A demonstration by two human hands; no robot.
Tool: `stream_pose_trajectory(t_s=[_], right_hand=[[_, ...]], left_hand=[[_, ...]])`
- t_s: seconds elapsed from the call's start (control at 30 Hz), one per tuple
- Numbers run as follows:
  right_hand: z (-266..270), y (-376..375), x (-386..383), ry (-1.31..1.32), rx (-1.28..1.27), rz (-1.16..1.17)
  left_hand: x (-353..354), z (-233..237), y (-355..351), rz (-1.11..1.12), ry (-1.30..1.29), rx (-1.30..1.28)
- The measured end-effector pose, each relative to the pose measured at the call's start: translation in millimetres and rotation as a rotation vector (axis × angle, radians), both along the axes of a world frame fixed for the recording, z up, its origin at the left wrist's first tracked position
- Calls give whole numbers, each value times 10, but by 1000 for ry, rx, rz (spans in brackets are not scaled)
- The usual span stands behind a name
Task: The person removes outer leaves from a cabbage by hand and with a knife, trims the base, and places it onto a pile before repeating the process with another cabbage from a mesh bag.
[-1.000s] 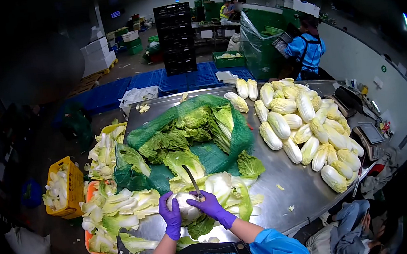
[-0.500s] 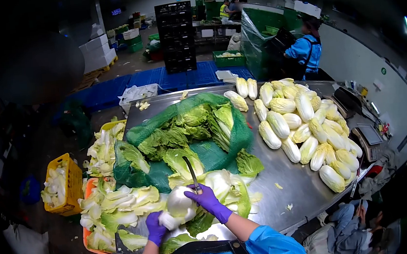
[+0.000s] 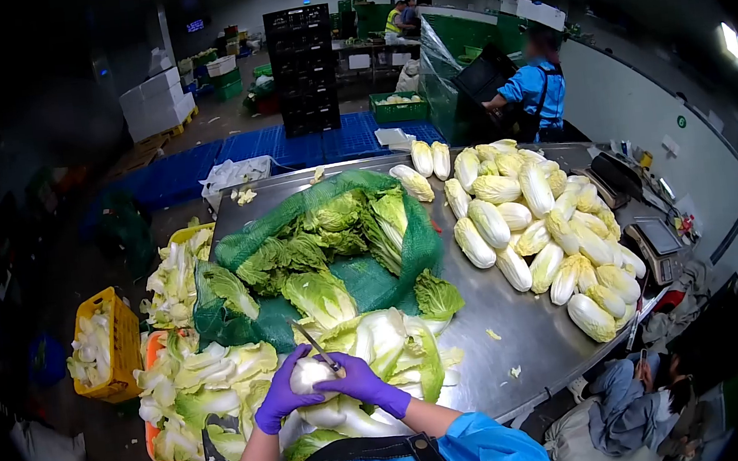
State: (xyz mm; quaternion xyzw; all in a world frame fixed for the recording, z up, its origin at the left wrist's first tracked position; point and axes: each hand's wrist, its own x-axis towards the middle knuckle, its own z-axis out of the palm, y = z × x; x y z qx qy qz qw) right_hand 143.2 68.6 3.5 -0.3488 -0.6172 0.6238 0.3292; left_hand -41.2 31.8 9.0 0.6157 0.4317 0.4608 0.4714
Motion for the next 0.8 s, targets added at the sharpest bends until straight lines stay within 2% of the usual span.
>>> stream_pose_trajectory(t_s=[0.1,0.17,0.23,0.3,0.37,0.6,0.7,0.73,0.8], right_hand=[[-10,-11,58,30,138,23],[61,-38,74,14,175,28],[107,-54,76,-295,358,-30],[146,-78,53,-342,346,-39],[245,-129,39,-406,371,-58],[293,-228,84,-332,563,-54],[420,-228,92,-343,584,-9],[415,-221,81,-306,664,-42],[354,-205,93,-359,623,-49]], left_hand=[[3,-157,32,42,88,81],[-18,-191,23,19,30,69],[-52,-218,28,1,37,77],[-69,-218,-25,9,12,38],[-84,-238,-63,71,109,96],[12,105,-286,216,154,244],[10,206,-344,240,149,220],[24,214,-372,238,149,214],[60,234,-401,383,157,239]])
